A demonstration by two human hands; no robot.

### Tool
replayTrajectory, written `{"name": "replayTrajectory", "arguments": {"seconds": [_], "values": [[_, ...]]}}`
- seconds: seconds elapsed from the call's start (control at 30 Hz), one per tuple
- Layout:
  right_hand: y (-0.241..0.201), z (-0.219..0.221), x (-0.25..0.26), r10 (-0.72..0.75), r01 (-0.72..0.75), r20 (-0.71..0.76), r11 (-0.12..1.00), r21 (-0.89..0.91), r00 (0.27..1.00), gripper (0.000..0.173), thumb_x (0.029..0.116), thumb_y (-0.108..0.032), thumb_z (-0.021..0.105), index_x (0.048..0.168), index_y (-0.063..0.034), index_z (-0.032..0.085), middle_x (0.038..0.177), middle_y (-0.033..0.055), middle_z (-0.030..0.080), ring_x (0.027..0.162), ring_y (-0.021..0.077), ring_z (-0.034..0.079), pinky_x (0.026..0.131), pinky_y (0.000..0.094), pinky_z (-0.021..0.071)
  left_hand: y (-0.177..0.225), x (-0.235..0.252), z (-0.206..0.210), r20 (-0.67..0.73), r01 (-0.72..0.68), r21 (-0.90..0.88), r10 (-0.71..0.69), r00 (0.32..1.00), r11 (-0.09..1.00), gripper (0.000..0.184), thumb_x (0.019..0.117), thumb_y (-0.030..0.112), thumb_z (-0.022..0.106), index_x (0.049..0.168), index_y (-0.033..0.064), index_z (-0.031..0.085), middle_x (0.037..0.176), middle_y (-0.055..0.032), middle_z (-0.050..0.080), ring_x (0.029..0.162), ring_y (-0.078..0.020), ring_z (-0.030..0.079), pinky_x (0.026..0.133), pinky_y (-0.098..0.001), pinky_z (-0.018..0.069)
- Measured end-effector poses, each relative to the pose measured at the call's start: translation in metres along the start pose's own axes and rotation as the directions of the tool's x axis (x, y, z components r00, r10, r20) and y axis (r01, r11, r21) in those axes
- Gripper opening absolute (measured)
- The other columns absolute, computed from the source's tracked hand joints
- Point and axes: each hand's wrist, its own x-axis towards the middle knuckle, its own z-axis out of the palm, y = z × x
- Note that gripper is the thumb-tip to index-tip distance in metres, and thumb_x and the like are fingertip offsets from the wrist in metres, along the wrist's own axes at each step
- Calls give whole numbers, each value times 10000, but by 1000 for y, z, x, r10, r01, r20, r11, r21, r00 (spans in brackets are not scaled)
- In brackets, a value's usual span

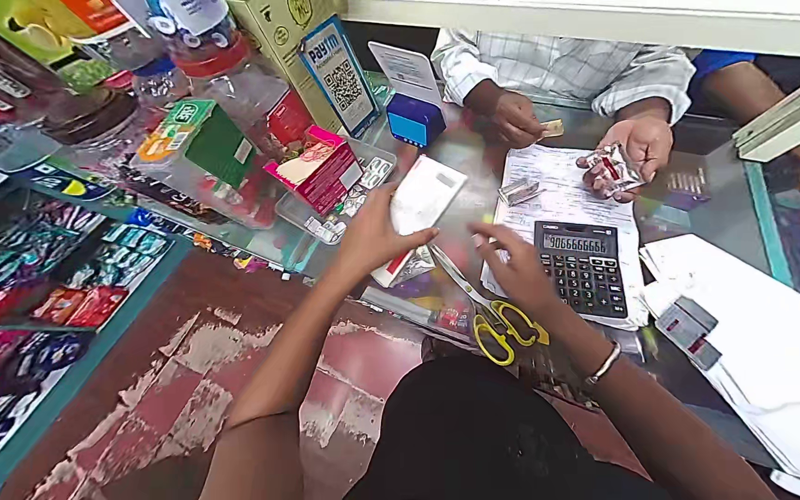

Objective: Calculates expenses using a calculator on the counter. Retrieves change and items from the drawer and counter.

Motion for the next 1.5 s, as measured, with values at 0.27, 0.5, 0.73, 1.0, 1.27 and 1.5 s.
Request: {"name": "replayTrajectory", "arguments": {"seconds": [0.27, 0.5, 0.73, 1.0, 1.27, 1.5], "values": [[-10, 73, 40, -30, 352, 593, 828, -436, 804, 429, 953, -223, 711, 1335, -40, 641, 1386, 236, 593, 1365, 427, 492, 1145, 669, 309, -51, -27, -14, -34, 58, 120, -54, 998, 991, 1049, 673, 704, 773, 1449, 53, 503, 1292, -247, 625, 1085, -421, 659, 887, -659, 520], [-8, 61, 46, -39, 293, 550, 876, -383, 834, 437, 894, -229, 780, 1243, 17, 686, 1362, 264, 579, 1298, 414, 529, 1062, 553, 444, -58, -59, -5, -75, 78, 176, -66, 995, 981, 1112, 654, 753, 730, 1493, 72, 468, 1324, -245, 590, 1168, -447, 604, 924, -677, 486], [8, 62, 74, -72, 450, 687, 804, -389, 724, 513, 967, -414, 684, 1301, -26, 647, 1359, 240, 606, 1325, 428, 522, 1075, 638, 388, -53, -64, -10, -80, 118, 165, -106, 991, 979, 1049, 672, 685, 784, 1480, 80, 499, 1269, -168, 622, 1124, -328, 635, 925, -573, 535], [14, 14, 58, -488, 587, 327, 655, -476, 809, 187, 974, -117, 602, 1071, -26, 734, 962, 150, 738, 895, 323, 726, 717, 493, 584, -48, -73, 4, -66, 117, 101, -111, 992, 988, 1022, 665, 674, 776, 1482, 124, 505, 1320, -158, 600, 1115, -299, 643, 890, -563, 545], [-23, -54, 51, 3, -35, 207, 988, 148, 978, 303, 994, -109, 653, 1293, -65, 640, 729, 24, 646, 595, 94, 608, 576, 245, 538, -28, -76, 26, 17, 45, 52, -46, 999, 998, 999, 671, 619, 816, 1503, 176, 486, 1299, -102, 604, 1057, -265, 663, 817, -541, 577], [-15, -68, 48, 21, -37, 350, 999, 40, 937, 290, 1000, -137, 655, 1284, -84, 675, 695, 13, 632, 575, 81, 590, 559, 241, 521, -20, -73, 29, 91, -17, 81, 10, 996, 997, 1016, 650, 614, 819, 1500, 161, 496, 1278, -105, 608, 1015, -254, 668, 798, -512, 579]]}}
